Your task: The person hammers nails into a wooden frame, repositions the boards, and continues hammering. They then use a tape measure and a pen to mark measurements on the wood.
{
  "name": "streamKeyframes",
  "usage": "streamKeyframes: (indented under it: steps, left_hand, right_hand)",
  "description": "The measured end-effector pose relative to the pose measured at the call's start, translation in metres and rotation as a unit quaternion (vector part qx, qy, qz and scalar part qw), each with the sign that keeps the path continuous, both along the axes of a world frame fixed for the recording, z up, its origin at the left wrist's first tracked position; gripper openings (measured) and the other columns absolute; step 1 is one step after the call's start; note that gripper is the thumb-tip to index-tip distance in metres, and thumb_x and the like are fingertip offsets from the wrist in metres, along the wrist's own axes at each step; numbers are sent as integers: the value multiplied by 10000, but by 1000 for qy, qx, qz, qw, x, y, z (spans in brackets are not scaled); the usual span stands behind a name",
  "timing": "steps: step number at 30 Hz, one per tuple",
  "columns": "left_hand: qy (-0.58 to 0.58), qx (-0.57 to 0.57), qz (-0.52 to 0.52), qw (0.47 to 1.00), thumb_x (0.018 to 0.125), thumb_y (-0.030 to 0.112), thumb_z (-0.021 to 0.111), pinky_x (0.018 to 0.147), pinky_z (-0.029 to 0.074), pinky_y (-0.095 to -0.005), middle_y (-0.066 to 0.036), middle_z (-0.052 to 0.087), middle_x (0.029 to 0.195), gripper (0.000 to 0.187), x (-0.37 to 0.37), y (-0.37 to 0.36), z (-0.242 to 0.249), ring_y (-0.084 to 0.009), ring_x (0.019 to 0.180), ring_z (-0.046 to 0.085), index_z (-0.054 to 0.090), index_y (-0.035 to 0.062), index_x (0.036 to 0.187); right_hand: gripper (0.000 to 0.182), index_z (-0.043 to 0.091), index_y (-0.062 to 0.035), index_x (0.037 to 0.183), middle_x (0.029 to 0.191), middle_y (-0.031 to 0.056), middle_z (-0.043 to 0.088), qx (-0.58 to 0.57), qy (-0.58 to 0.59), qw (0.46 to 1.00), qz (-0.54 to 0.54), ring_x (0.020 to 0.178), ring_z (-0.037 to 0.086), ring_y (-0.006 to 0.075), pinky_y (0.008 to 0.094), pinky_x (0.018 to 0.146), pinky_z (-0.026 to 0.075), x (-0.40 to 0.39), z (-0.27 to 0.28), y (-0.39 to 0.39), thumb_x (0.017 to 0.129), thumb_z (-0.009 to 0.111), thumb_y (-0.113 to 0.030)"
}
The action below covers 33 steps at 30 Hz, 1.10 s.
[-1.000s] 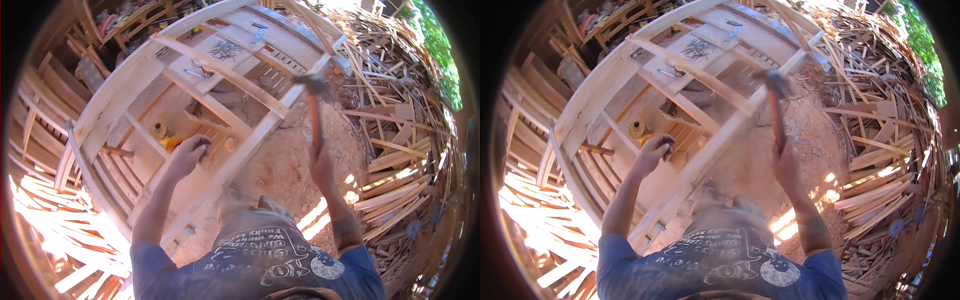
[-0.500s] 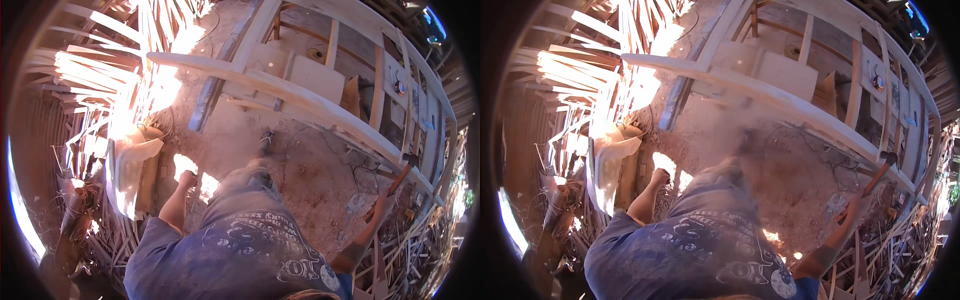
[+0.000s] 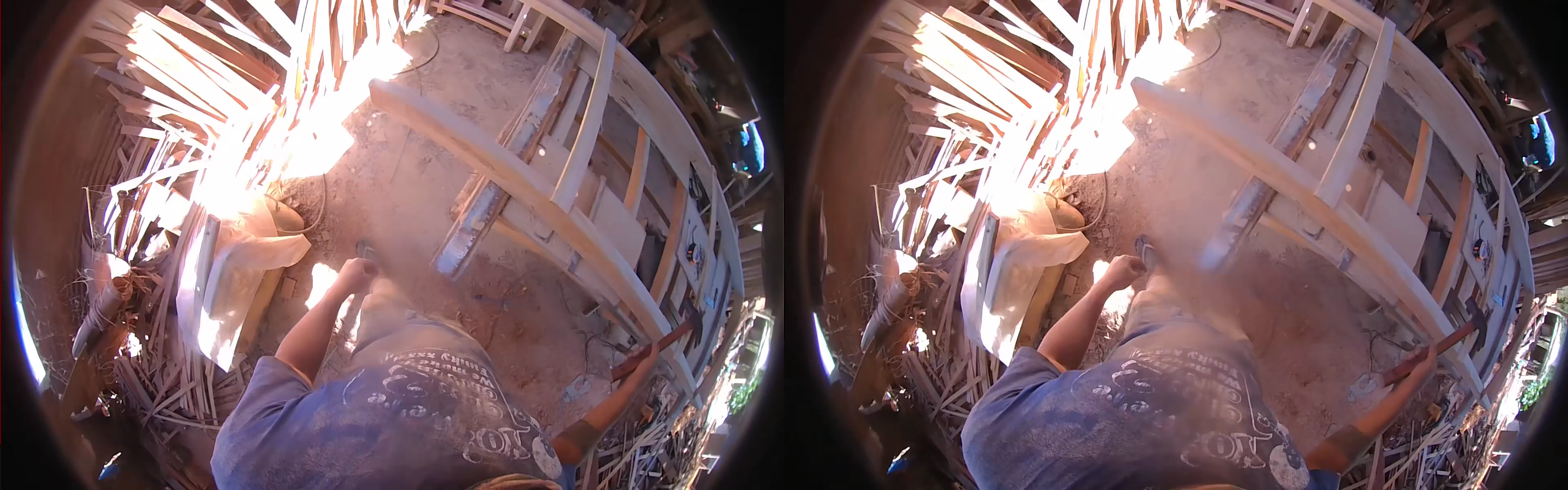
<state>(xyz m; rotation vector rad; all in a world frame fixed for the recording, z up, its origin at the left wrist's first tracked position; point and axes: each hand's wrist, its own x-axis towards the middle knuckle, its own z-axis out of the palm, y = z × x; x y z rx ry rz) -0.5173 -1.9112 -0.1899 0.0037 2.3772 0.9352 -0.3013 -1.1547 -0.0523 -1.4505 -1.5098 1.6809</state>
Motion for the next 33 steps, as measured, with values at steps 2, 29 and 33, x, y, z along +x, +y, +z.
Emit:
streamKeyframes:
  steps: [2, 29, 33]
  left_hand:
    - [46, 39, -36, 998, 755, 148, 681, 780, 550, -388, -181, 725, 918, 260, -70, -39, 26, -298, 870, 708, 757, 61, 988]
    - [139, -132, -499, 845, 713, 258, 656, 739, 541, -470, -143, 656, 770, 212, -660, -331, -68, -342, 824, 665, 695, 75, 813]
    - [116, -213, -619, 747, 643, 301, 732, 726, 528, -471, -167, 658, 756, 270, -776, -334, -101, -357, 821, 666, 705, 112, 834]
  right_hand:
    - [240, 578, -129, 937, 638, 1, 510, -39, 116, 992, 26, 481, 520, 143, 300, 435, 451, -78, 20, -114, 932, 641, -360]
    - [235, 588, -159, 1008, 685, -41, 518, -39, 351, 924, -145, 547, 510, 80, 243, 454, 413, -583, 73, -441, 1012, 542, -390]
    - [291, 590, -123, 1033, 761, -9, 552, -28, 295, 855, -426, 635, 520, 136, 308, 567, 446, -554, 61, -456, 1016, 519, -404]
